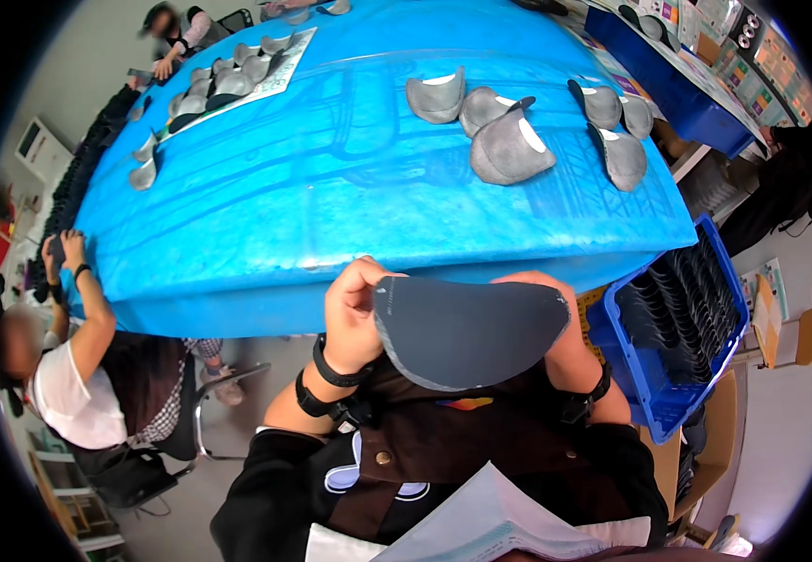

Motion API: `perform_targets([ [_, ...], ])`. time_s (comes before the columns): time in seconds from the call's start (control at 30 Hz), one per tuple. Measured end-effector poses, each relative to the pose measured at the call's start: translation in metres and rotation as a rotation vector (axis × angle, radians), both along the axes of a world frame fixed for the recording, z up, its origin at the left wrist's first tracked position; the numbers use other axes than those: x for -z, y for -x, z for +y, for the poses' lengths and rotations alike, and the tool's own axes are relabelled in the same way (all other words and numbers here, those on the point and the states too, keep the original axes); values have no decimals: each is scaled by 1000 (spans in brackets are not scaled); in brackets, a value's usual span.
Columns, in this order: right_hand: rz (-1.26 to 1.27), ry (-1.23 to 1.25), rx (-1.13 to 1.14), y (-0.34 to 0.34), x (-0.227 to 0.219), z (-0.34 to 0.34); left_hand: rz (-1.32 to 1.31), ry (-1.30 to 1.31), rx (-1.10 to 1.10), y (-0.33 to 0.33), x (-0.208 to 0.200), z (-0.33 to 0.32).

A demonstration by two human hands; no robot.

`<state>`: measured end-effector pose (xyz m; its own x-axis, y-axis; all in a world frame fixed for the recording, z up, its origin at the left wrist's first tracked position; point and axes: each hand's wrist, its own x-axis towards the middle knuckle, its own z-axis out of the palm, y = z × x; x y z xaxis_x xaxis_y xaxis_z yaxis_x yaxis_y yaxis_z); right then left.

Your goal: The person is seen assembling different parts of a shoe, specifically matching and stacking the heel and upper components.

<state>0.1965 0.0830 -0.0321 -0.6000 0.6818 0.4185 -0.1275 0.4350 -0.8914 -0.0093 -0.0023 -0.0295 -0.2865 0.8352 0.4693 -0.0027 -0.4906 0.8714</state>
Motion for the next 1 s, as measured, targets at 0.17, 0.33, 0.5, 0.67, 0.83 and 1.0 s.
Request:
perform_targets([
  [0.17,103,247,-36,-1,25,5,185,-6,0,-1,5,2],
  [0.33,-30,-373,389,4,13,3,63,211,163,-12,8,7],
  [0.5,54,-434,103,-45,14,7,144,313,293,-16,11,14],
  [0.67,166,-127,19,-82,8,-11,233,329,376,-49,12,35],
  [0.83,-36,-243,165,-144,-2,-25,559,295,558,-97,-3,55],
  [1.0,111,156,1182,-260,-29,-28,440,385,597,-157,-37,89],
])
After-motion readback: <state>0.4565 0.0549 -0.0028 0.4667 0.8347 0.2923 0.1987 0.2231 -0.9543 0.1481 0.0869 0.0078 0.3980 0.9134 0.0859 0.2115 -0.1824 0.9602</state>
